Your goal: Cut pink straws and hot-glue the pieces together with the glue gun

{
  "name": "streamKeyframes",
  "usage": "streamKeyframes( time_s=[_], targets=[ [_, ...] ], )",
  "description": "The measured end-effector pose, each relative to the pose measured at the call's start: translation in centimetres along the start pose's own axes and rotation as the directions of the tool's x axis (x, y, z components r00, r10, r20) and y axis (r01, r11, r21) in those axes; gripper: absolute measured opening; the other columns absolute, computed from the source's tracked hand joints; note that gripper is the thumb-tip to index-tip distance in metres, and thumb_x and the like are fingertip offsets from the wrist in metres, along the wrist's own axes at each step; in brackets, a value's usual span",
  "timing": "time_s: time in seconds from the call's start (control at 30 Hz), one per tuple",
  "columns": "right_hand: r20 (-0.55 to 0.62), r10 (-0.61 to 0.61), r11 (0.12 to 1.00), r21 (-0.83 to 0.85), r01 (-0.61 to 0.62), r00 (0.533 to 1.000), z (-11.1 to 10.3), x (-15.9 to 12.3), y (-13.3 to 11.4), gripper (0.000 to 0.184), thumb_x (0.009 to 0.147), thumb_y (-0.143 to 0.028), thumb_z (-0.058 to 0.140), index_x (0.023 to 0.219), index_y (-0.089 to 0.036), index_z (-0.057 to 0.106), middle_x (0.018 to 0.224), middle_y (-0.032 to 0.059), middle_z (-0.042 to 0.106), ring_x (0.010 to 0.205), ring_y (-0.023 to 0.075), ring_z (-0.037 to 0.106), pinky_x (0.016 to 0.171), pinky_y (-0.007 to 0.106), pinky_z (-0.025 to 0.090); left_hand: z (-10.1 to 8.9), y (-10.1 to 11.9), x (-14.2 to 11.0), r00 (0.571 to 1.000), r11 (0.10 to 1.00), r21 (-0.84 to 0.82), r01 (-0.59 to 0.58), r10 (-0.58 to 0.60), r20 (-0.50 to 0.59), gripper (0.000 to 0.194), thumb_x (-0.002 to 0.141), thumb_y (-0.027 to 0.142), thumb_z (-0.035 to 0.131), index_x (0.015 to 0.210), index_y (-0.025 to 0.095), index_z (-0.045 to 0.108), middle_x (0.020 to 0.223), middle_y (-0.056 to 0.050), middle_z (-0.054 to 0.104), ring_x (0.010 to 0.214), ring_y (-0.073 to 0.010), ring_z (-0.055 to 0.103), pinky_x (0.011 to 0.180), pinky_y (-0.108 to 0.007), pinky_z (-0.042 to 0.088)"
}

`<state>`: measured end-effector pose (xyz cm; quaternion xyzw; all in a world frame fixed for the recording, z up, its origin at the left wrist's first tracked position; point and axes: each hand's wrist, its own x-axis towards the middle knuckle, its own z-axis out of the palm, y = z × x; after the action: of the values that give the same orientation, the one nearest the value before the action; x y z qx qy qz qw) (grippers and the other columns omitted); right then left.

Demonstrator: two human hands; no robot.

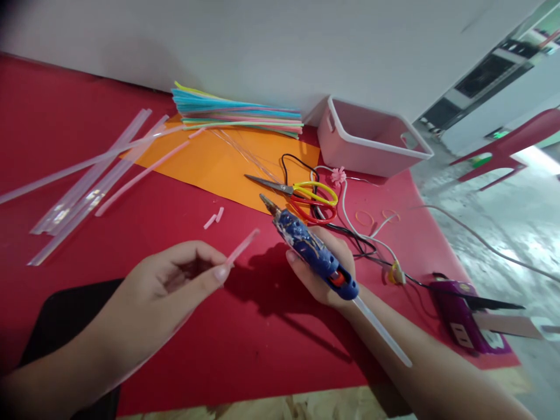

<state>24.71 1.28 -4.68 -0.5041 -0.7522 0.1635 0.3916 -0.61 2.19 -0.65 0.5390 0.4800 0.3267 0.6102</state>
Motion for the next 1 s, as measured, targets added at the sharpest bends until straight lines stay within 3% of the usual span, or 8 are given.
streamKeyframes(
  time_s=[0.1, 0.23, 0.37, 0.57, 1.0],
  targets=[
    [-0.001, -0.100, 0.995, -0.030, 0.100, 0.995, -0.2, 0.3, -0.6, 0.015, 0.081, -0.017, 0.068, 0.090, -0.026, 0.059, 0.071, -0.0013, 0.063, 0.059, 0.0162, 0.060, 0.053, 0.029, 0.050, 0.1, 0.2, 0.5, 0.985, 0.948, -0.271, 0.168, -0.174, 0.002, 0.012, 0.080, 0.026, 0.072, 0.072, 0.019, 0.066, 0.062, 0.006, 0.063, 0.057, -0.0063, 0.055, 0.056, -0.017, 0.042],
    [0.125, -0.215, 0.976, 0.047, 0.211, 0.969, -0.3, 0.7, -0.6, 0.016, 0.081, -0.019, 0.067, 0.093, -0.025, 0.058, 0.075, 0.0007, 0.064, 0.060, 0.0159, 0.060, 0.053, 0.028, 0.049, -0.1, 0.0, 0.6, 0.971, 0.886, -0.404, 0.228, -0.235, 0.034, 0.010, 0.080, 0.024, 0.073, 0.073, 0.019, 0.067, 0.060, 0.007, 0.062, 0.052, -0.0040, 0.049, 0.052, -0.015, 0.039],
    [0.229, -0.257, 0.965, 0.117, 0.236, 0.939, -0.3, 0.9, -0.2, 0.012, 0.087, -0.032, 0.062, 0.091, -0.021, 0.058, 0.076, 0.0052, 0.063, 0.066, 0.0188, 0.059, 0.059, 0.032, 0.047, 0.0, 0.0, 0.6, 0.980, 0.882, -0.432, 0.187, -0.195, 0.024, 0.008, 0.080, 0.019, 0.072, 0.072, 0.019, 0.069, 0.060, 0.007, 0.064, 0.053, -0.0033, 0.051, 0.053, -0.014, 0.040],
    [0.237, -0.306, 0.952, 0.090, 0.293, 0.922, -0.1, 1.1, -0.3, 0.018, 0.092, -0.037, 0.056, 0.094, -0.019, 0.059, 0.077, 0.0067, 0.065, 0.067, 0.0182, 0.059, 0.061, 0.032, 0.046, 0.0, 0.2, 0.6, 0.986, 0.885, -0.438, 0.156, -0.164, 0.021, 0.011, 0.079, 0.014, 0.072, 0.070, 0.019, 0.069, 0.056, 0.007, 0.062, 0.052, -0.0030, 0.050, 0.051, -0.013, 0.038],
    [0.208, -0.301, 0.953, 0.103, 0.285, 0.931, -0.1, 0.9, -0.1, 0.017, 0.092, -0.037, 0.057, 0.093, -0.020, 0.059, 0.079, 0.0069, 0.065, 0.070, 0.0188, 0.059, 0.064, 0.033, 0.047, -0.1, -0.2, 0.5, 0.995, 0.903, -0.418, 0.096, -0.090, 0.034, 0.010, 0.082, 0.016, 0.072, 0.074, 0.022, 0.071, 0.063, 0.008, 0.064, 0.058, -0.0031, 0.053, 0.057, -0.013, 0.041]
  ],
)
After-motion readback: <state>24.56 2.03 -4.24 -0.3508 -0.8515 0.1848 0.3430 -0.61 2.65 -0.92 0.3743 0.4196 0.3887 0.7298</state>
